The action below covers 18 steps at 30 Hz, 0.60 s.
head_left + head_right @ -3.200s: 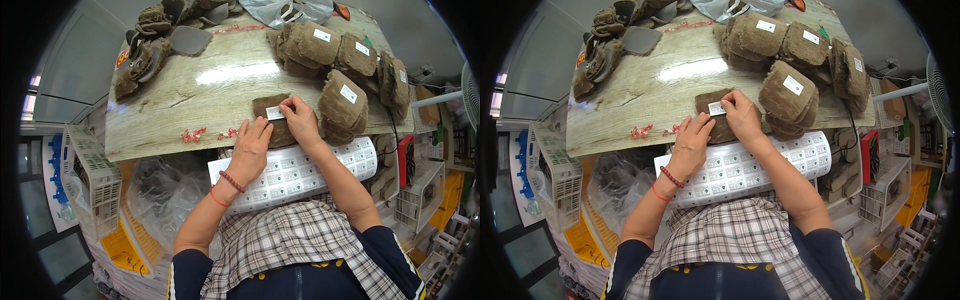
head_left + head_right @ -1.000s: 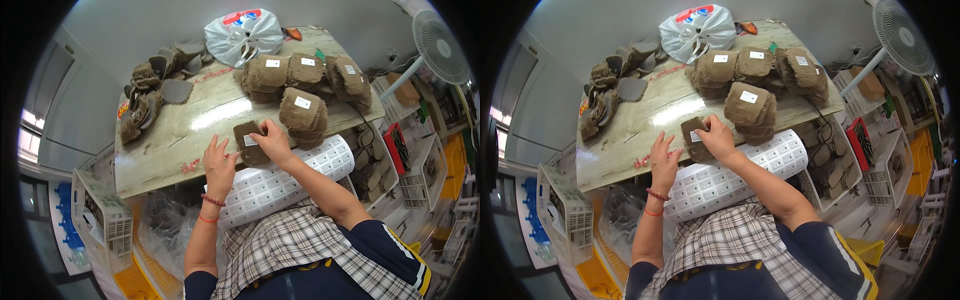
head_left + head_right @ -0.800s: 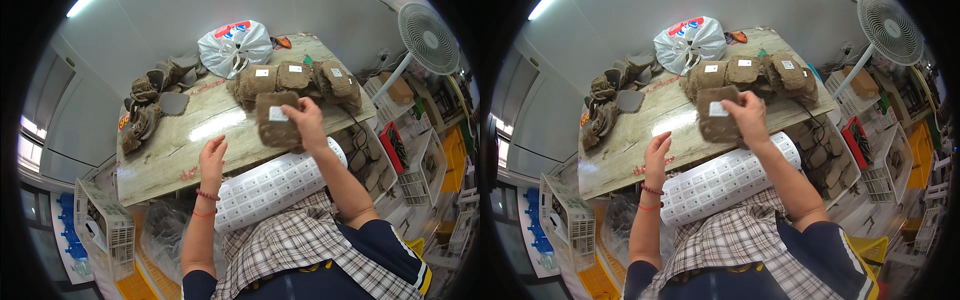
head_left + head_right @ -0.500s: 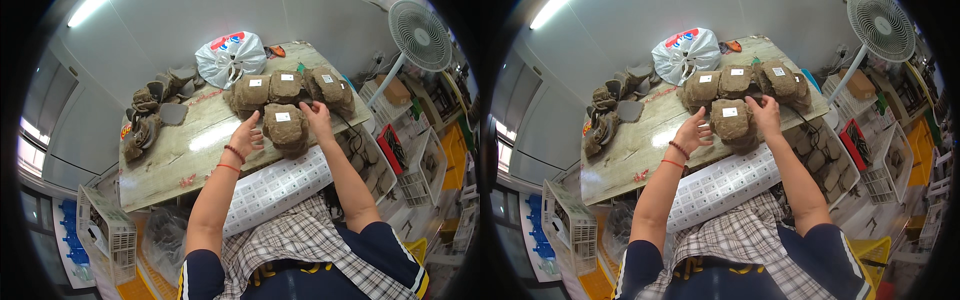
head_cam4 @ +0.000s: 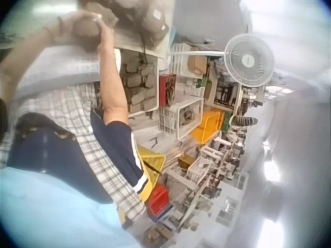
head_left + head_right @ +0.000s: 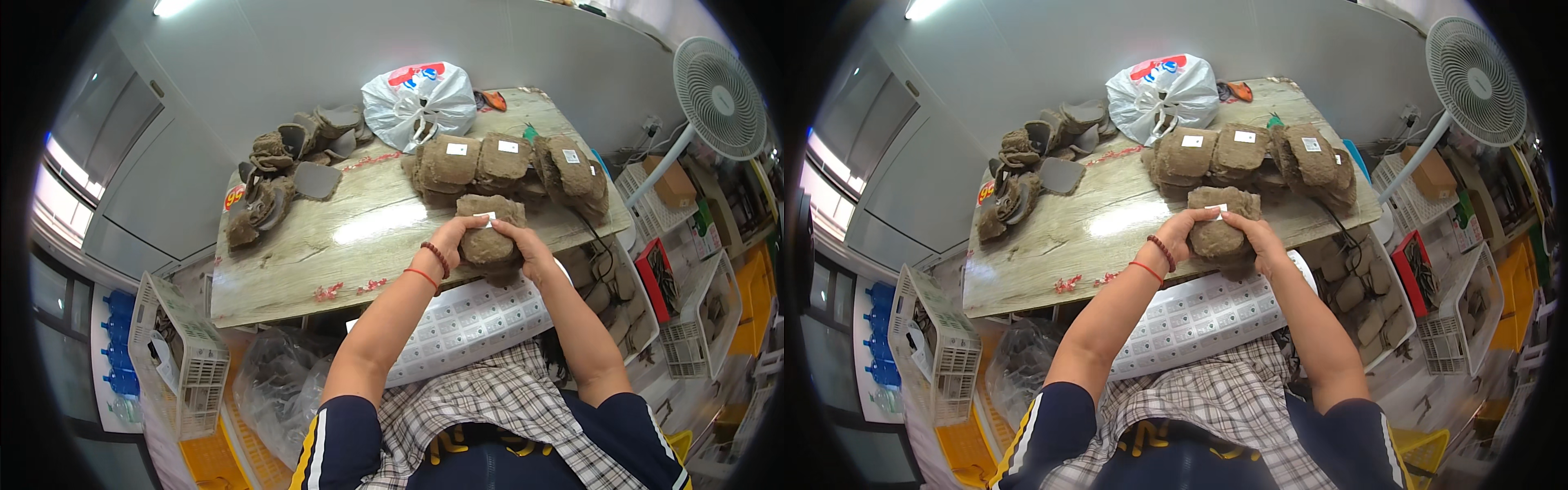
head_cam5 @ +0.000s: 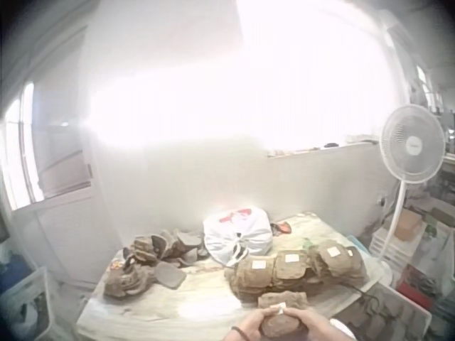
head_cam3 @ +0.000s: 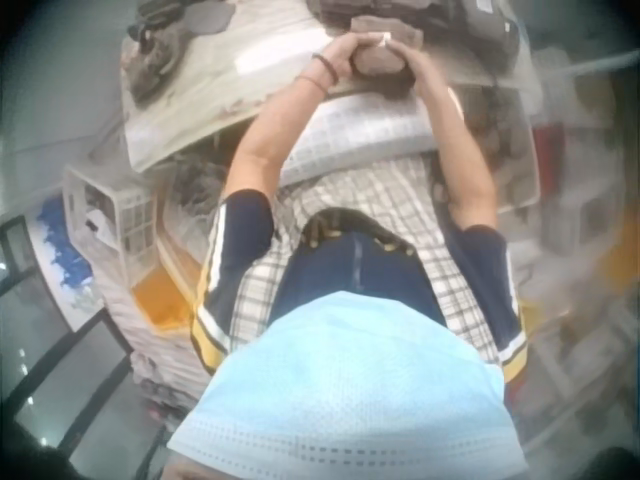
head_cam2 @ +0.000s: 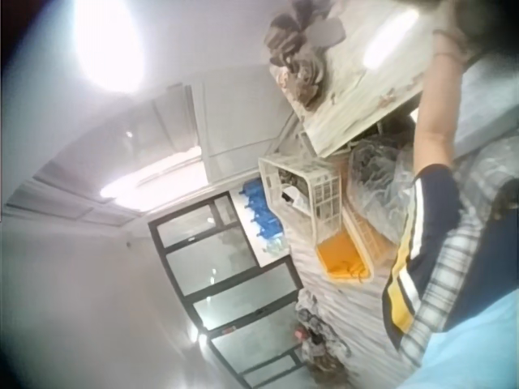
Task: The person applies small white labels to brown rectangular items on a table. They peel labels from a sheet, place them on the items, and stack the labeled items. The person handles the items one at a time and uses both hands to position the labels.
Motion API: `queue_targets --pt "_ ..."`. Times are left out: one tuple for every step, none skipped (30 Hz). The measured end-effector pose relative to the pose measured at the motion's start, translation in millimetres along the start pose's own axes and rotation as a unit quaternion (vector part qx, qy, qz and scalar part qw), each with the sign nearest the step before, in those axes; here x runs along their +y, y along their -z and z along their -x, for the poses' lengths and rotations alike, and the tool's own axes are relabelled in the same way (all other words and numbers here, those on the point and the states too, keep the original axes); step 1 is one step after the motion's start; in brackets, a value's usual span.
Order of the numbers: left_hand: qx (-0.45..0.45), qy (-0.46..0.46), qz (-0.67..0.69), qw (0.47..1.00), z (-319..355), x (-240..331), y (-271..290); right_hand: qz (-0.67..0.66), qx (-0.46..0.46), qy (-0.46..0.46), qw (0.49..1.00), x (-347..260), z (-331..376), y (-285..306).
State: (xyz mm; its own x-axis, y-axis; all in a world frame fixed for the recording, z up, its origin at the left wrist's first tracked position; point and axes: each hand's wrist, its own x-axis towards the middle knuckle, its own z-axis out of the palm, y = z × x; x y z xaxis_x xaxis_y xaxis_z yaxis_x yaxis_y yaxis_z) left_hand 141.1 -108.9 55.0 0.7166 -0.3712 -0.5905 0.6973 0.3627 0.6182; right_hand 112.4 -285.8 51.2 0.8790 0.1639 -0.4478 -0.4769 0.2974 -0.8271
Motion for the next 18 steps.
queue_targets --pt "0.013 -0.014 -0.019 1.0 10 1 0 0.002 -0.003 0.015 1.0 3 1 -5" --pt "-0.007 -0.028 -0.008 1.0 17 3 6 0.004 -0.006 0.03 1.0 5 2 -11" --pt "-0.025 -0.043 0.002 0.999 26 5 16 -0.002 -0.02 0.057 0.998 9 3 -22" --pt "-0.047 -0.052 0.013 0.997 32 5 26 -0.004 -0.039 0.062 0.997 11 2 -32" --pt "-0.05 -0.083 0.022 0.995 39 6 36 -0.005 -0.057 0.066 0.996 12 1 -43" --pt "-0.04 -0.102 0.025 0.994 47 11 49 -0.009 -0.081 0.07 0.994 13 1 -58" --pt "-0.031 -0.119 0.026 0.992 54 16 62 -0.001 -0.097 0.099 0.99 12 1 -76" --pt "-0.023 -0.136 0.028 0.99 58 20 75 0.004 -0.104 0.106 0.989 16 -11 -88" --pt "-0.002 -0.141 0.048 0.989 59 26 86 0.009 -0.111 0.114 0.987 23 -29 -98" --pt "0.018 -0.147 0.069 0.987 56 33 99 0.015 -0.118 0.124 0.985 28 -43 -109" --pt "0.045 -0.144 0.084 0.985 49 42 115 0.053 -0.089 0.134 0.986 34 -57 -118" --pt "0.05 -0.16 0.085 0.982 46 51 127 0.091 -0.06 0.14 0.984 40 -71 -128" --pt "0.073 -0.165 0.083 0.98 43 62 137 0.13 -0.03 0.147 0.98 47 -84 -131" --pt "0.096 -0.169 0.079 0.978 38 74 144 0.173 -0.004 0.171 0.97 52 -94 -130" --pt "0.115 -0.175 0.085 0.974 29 83 156 0.217 0.018 0.194 0.956 62 -104 -128" --pt "0.133 -0.181 0.091 0.97 23 93 162 0.261 0.041 0.218 0.94 68 -110 -127" --pt "0.125 -0.174 0.107 0.971 15 103 167 0.255 0.042 0.236 0.937 75 -111 -122" --pt "0.109 -0.191 0.108 0.969 4 109 173 0.245 0.035 0.248 0.937 82 -109 -117"
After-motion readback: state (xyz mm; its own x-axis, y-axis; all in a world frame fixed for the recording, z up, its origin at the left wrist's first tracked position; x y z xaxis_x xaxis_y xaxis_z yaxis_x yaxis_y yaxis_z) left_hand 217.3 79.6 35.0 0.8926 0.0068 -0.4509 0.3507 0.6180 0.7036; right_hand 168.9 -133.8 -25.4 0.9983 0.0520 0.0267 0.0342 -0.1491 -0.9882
